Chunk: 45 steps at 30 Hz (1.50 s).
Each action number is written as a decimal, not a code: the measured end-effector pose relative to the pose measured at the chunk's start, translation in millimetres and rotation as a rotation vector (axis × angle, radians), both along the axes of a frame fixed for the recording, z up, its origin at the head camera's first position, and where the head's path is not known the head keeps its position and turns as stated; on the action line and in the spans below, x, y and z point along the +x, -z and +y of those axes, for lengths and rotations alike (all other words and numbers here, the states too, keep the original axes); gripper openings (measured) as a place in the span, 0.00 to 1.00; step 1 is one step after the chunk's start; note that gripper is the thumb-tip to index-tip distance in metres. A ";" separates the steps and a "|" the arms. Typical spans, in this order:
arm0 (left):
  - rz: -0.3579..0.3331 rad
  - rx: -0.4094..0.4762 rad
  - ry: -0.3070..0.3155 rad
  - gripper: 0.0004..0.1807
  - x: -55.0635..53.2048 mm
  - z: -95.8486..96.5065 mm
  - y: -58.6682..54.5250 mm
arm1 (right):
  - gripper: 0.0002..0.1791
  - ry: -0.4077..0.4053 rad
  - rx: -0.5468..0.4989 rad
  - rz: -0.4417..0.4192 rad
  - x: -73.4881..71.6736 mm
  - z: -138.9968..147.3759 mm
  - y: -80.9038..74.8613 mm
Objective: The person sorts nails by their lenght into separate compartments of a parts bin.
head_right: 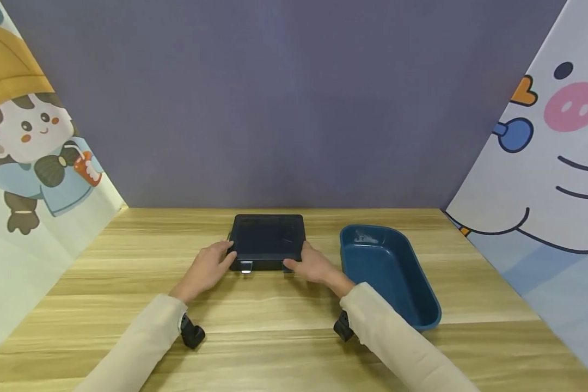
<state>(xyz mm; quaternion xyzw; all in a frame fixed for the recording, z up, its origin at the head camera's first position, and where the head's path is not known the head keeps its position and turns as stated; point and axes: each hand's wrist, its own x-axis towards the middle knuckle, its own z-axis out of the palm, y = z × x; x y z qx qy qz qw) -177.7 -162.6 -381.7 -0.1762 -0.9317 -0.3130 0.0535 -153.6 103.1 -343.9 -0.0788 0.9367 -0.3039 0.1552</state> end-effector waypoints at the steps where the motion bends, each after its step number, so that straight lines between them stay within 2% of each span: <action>1: 0.007 -0.038 -0.001 0.28 -0.1 1.2 -0.7 | 0.46 -0.014 -0.015 0.002 -2.2 -0.1 -0.6; 4: -0.019 -0.077 -0.016 0.31 0.4 3.2 -3.0 | 0.49 -0.046 -0.058 0.002 -8.8 -1.1 -1.5; 7: -0.108 -0.028 -0.009 0.35 0.6 4.0 -3.3 | 0.55 -0.087 -0.085 0.006 -14.8 -1.7 1.2; 11: -0.268 0.078 0.040 0.50 0.4 8.1 -1.0 | 0.63 -0.059 -0.118 -0.025 -19.8 0.3 6.4; 14: -0.319 0.160 0.074 0.58 -0.9 13.8 2.6 | 0.66 0.008 -0.139 -0.048 -21.4 3.9 9.3; 19: -0.297 0.178 0.059 0.65 -3.0 21.5 10.2 | 0.71 -0.006 -0.204 0.033 -22.7 6.8 14.6; 21: -0.279 0.157 0.045 0.66 -2.6 24.2 12.8 | 0.73 -0.004 -0.180 0.068 -21.9 6.7 16.1; 26: -0.230 0.132 0.038 0.64 0.1 33.5 16.4 | 0.73 0.082 0.049 0.105 -16.7 6.1 15.9; 29: -0.198 0.119 0.023 0.63 1.0 38.7 14.4 | 0.72 0.117 0.105 0.143 -14.7 5.9 14.5; 32: -0.172 0.096 -0.015 0.62 1.9 42.4 9.7 | 0.70 0.128 0.092 0.183 -14.1 6.2 12.5; 34: -0.167 0.083 -0.037 0.60 2.7 42.8 5.5 | 0.68 0.125 0.091 0.215 -14.9 4.8 11.3; 38: -0.182 0.041 -0.072 0.58 6.1 38.0 -1.3 | 0.61 0.105 0.183 0.277 -18.1 -1.2 11.2; 41: -0.190 0.023 -0.079 0.59 8.3 32.8 -3.0 | 0.59 0.092 0.239 0.275 -20.6 -5.3 11.5; 45: -0.185 0.032 -0.066 0.60 6.4 28.9 -2.7 | 0.61 0.074 0.249 0.245 -24.6 -6.5 8.9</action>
